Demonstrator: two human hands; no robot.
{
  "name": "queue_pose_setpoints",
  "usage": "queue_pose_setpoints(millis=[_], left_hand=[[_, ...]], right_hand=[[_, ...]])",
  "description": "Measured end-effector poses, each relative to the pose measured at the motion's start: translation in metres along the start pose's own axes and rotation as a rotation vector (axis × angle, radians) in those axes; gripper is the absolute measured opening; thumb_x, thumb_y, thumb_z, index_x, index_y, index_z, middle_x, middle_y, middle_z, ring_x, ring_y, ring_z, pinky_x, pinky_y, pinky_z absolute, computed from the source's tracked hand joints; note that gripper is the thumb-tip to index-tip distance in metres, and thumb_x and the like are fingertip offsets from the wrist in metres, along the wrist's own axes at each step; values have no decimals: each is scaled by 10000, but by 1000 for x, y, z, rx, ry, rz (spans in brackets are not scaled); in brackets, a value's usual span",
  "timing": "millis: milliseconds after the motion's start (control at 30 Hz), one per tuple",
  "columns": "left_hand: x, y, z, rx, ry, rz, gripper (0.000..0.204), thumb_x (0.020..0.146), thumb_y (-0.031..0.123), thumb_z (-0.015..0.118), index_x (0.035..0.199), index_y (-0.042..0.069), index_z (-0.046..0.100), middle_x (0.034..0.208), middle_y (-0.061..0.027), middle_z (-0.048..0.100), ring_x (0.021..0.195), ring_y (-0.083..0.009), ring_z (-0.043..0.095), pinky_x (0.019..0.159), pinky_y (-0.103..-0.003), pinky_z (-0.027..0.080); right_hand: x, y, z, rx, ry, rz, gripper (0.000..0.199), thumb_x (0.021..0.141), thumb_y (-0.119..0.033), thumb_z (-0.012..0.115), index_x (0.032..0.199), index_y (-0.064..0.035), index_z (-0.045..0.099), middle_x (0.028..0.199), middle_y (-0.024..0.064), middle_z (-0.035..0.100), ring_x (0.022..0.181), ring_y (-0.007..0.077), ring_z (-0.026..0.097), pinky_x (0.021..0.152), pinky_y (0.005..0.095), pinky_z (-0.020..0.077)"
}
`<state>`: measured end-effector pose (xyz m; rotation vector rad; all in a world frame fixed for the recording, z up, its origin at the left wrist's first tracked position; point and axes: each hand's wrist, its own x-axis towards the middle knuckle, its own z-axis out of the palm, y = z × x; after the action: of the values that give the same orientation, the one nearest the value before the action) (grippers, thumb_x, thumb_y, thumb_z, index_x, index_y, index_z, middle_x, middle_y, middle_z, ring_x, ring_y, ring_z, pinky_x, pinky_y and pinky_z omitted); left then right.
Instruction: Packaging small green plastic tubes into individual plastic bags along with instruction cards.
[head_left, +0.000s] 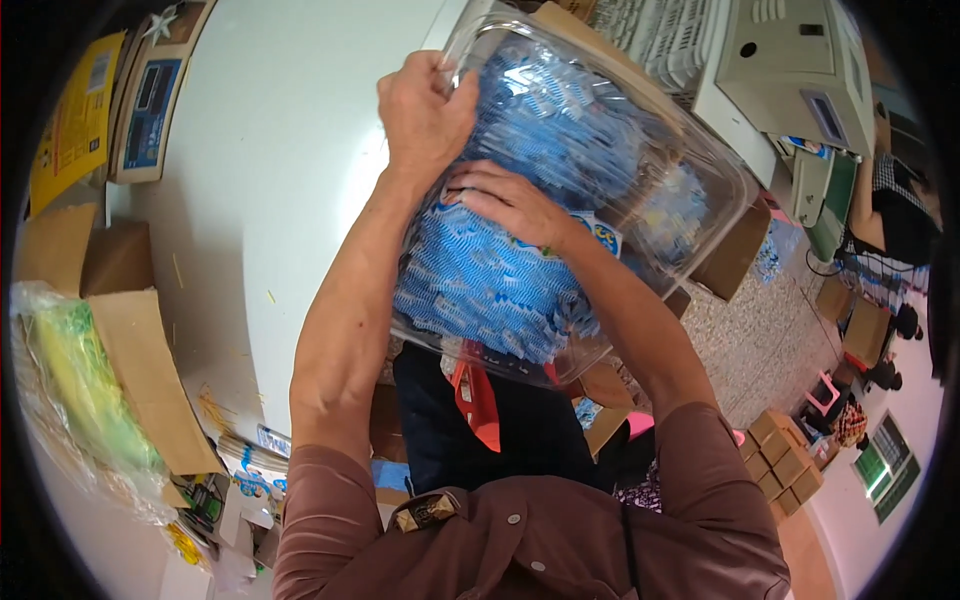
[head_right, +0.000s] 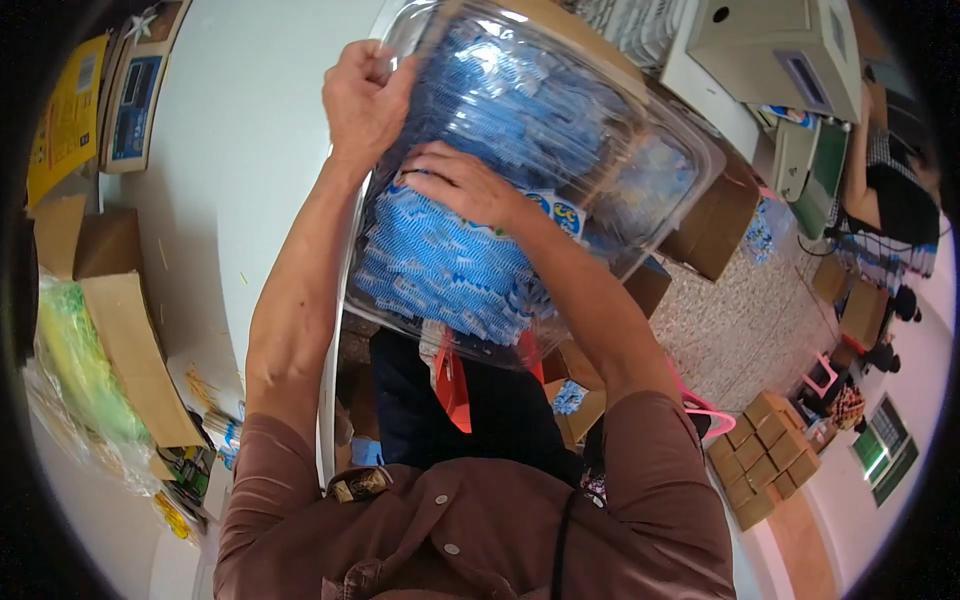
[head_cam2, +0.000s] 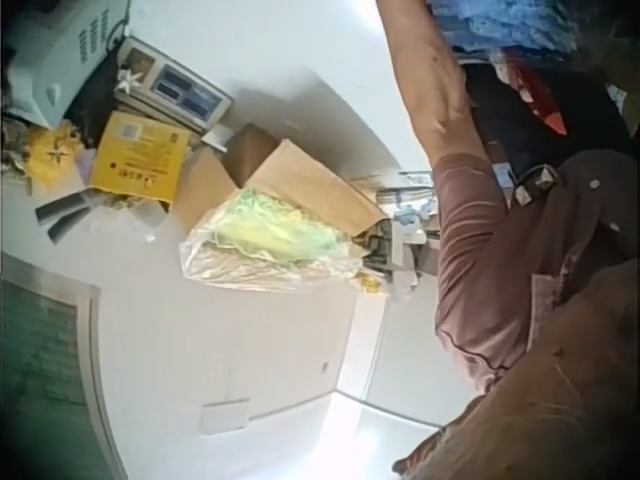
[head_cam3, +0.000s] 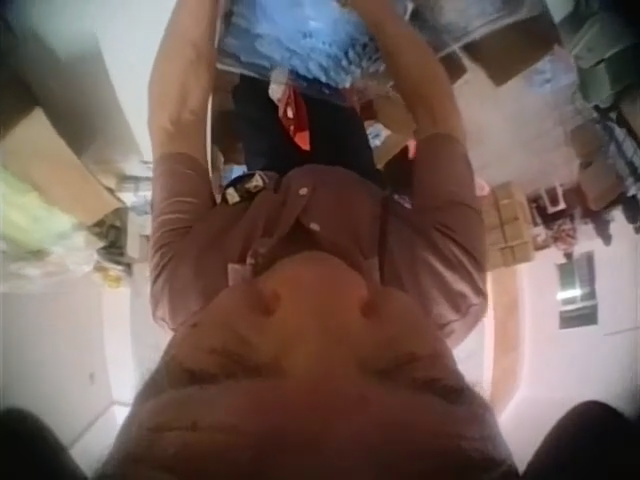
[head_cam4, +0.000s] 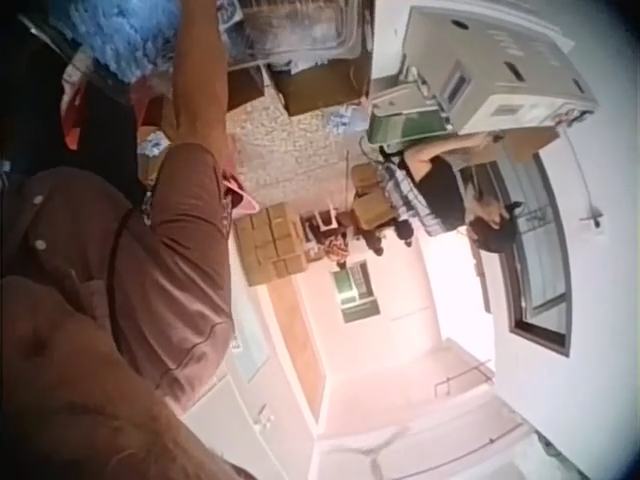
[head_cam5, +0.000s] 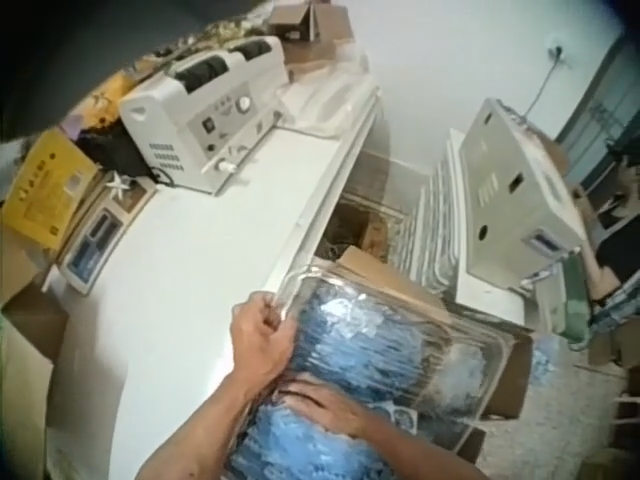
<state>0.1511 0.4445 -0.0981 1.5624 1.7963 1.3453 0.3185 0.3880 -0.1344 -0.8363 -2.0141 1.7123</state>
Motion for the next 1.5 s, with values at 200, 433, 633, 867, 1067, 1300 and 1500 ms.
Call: queue_pose_setpoints(millis=[200,433,633,867,1067,1300,1500], left_hand=[[-2,7,-1,-14,2,-22,200,772,81,760,879,8,607,501,-40,513,412,-161,453,447,-320,391],[-1,7,-3,6,-31,-28,224,777,105,775,884,0,609,506,-22,519,423,-120,441,450,-297,386],[4,11,-8,34,-109,-34,269,786,163,777,908,-26,628,495,-26,523,424,-146,473,466,-310,409],[-8,21,-17,362,20,408,252,826,165,721,1011,15,639,1033,-151,640,971,-331,585,849,-440,443],[-74,28,-12,225,-965,393,428,962,368,539,1233,43,604,1307,-149,581,1261,-356,493,1087,-528,346],[-74,29,-25,472,-1397,253,877,787,738,573,1365,78,540,1436,-148,493,1385,-349,380,1140,-584,266],[-75,29,-36,527,-1470,388,1212,534,752,769,1491,120,377,1518,-156,388,1442,-383,285,1152,-614,229]], right_hand=[[-4,-2,3,-28,-6,8,363,998,-293,499,1157,-6,653,1247,147,573,1177,308,538,1043,379,404],[-4,-8,10,-78,-47,-8,433,988,-380,510,1185,-17,638,1244,152,576,1187,320,533,1054,385,397],[-5,-13,-3,-196,57,-41,419,968,-345,569,1193,3,627,1297,170,578,1211,345,528,1051,421,399],[-71,-49,-53,-288,124,229,438,994,-352,502,1220,6,613,1301,197,585,1219,376,520,1060,447,379],[-121,-39,-13,-696,229,459,563,993,-455,474,1365,-33,502,1374,187,500,1275,389,451,1084,522,319],[-139,-48,9,-747,188,525,896,828,-686,584,1409,-18,444,1409,211,442,1317,415,406,1078,561,331],[-141,-56,8,-808,53,567,1069,728,-745,646,1453,-8,372,1460,229,382,1363,415,358,1091,551,326]])
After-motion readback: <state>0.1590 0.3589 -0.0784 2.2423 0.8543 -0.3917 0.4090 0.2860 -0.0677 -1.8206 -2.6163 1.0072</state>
